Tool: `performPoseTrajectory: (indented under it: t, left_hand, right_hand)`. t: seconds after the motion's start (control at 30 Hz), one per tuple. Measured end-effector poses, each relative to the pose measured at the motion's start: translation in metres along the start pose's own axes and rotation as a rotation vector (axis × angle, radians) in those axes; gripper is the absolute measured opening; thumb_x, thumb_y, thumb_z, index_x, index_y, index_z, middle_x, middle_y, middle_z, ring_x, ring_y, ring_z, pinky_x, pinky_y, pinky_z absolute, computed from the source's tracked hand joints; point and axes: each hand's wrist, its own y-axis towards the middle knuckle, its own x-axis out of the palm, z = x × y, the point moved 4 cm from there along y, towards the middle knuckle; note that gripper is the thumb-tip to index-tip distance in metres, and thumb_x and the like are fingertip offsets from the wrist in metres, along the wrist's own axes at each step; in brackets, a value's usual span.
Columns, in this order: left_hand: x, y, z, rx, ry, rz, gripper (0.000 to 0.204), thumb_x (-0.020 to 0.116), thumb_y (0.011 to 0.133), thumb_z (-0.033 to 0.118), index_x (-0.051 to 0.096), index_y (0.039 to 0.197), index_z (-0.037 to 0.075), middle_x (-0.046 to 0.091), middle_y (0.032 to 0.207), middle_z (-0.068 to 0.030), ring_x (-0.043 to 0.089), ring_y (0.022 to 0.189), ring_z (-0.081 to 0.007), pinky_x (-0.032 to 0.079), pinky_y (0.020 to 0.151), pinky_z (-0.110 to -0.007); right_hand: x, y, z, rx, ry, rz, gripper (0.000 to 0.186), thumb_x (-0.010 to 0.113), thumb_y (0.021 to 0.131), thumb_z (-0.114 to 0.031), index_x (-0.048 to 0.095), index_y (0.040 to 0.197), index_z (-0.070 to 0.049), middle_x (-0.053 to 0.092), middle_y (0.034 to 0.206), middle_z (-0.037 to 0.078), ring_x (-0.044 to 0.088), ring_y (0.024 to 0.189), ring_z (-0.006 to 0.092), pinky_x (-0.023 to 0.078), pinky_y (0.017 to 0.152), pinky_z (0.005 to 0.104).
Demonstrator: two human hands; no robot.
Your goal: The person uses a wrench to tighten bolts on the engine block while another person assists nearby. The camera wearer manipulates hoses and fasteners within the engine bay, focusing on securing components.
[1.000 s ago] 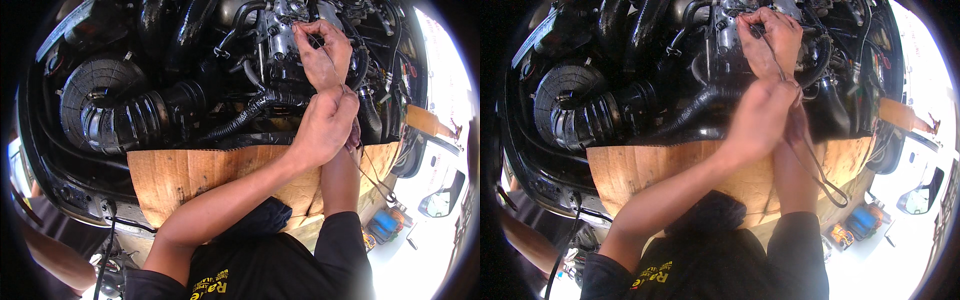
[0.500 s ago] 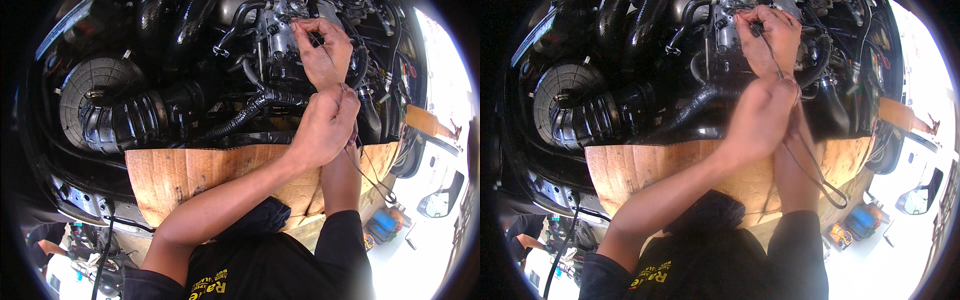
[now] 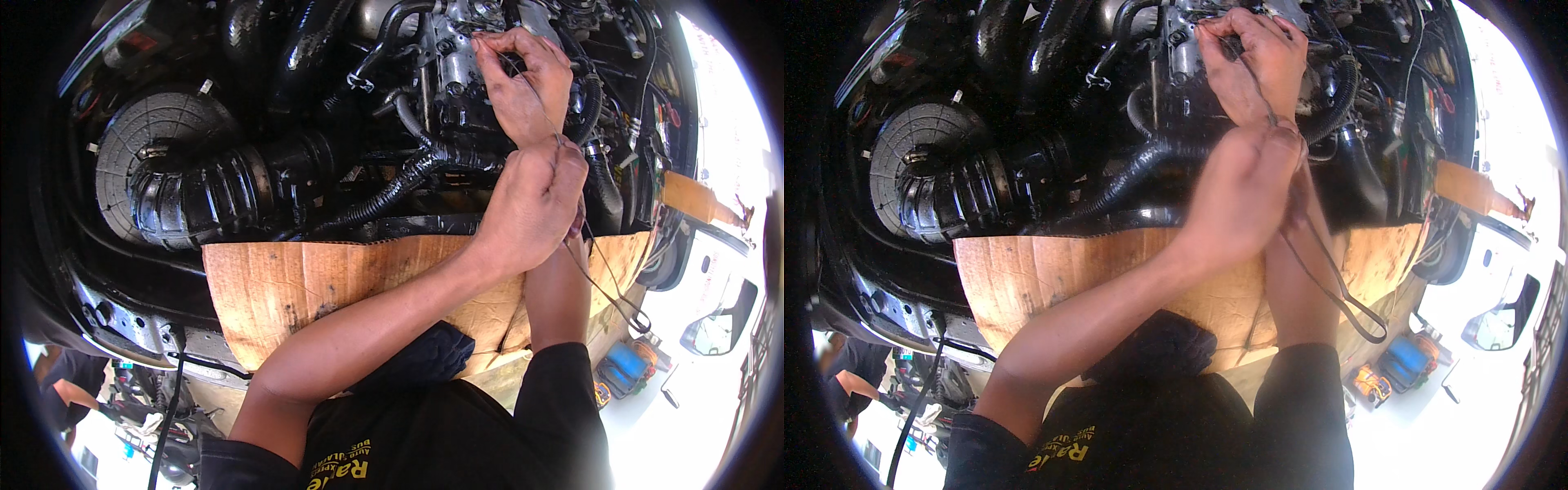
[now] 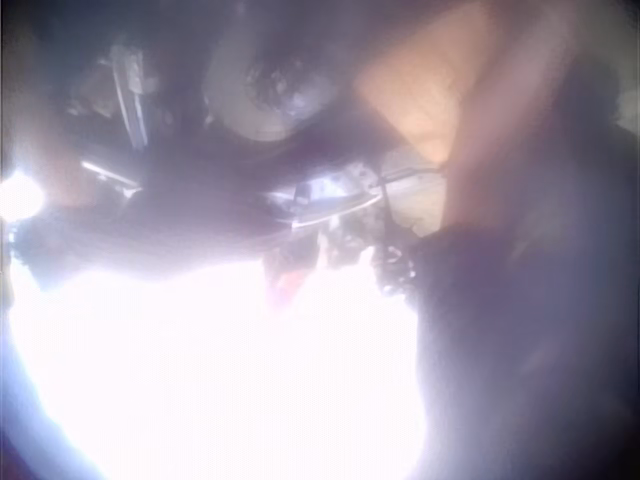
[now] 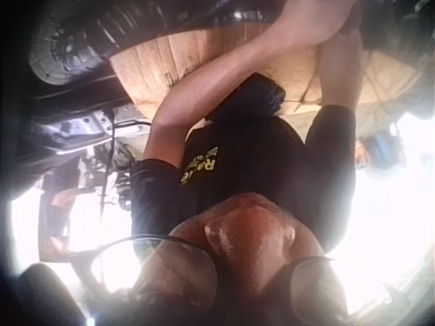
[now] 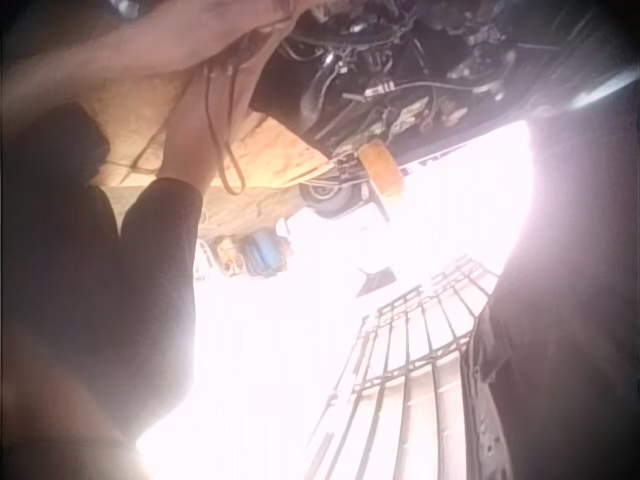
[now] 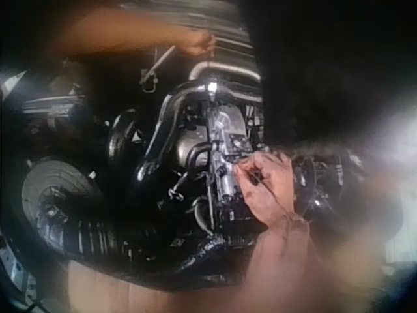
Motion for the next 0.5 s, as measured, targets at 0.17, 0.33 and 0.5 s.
performPoseTrajectory:
  t: [0.17,0.33,0.5]
  left_hand:
    - [0.000,0.000,0.000,0.009,0.010,-0.003,0.039,0.046,0.112,0.013,0.053,0.079,-0.007,0.058,0.056,-0.0100,0.063,0.048,-0.0180,0.049,0.048,-0.035]
    - [-0.001,0.001,-0.003,0.017,0.025,0.011,0.037,0.047,0.112,0.012,0.054,0.081,-0.007,0.059,0.057,-0.0113,0.063,0.048,-0.0194,0.049,0.049,-0.036]
    - [-0.002,0.003,-0.002,0.029,0.061,-0.020,0.035,0.048,0.111,0.012,0.055,0.082,-0.007,0.059,0.057,-0.0119,0.064,0.049,-0.0194,0.049,0.049,-0.036]
  right_hand:
    - [0.001,-0.004,0.004,0.201,0.123,0.082,0.007,0.084,0.092,-0.009,0.078,0.091,-0.004,0.084,0.096,0.006,0.076,0.088,0.0172,0.055,0.089,0.0322]
    - [0.003,0.001,0.000,0.020,0.062,0.033,0.007,0.084,0.092,-0.008,0.078,0.091,-0.004,0.084,0.098,0.007,0.077,0.088,0.0167,0.056,0.089,0.0320]
    - [0.003,-0.008,0.008,0.306,0.107,0.117,0.008,0.084,0.091,-0.006,0.078,0.090,-0.002,0.084,0.097,0.009,0.077,0.088,0.0160,0.056,0.087,0.0311]
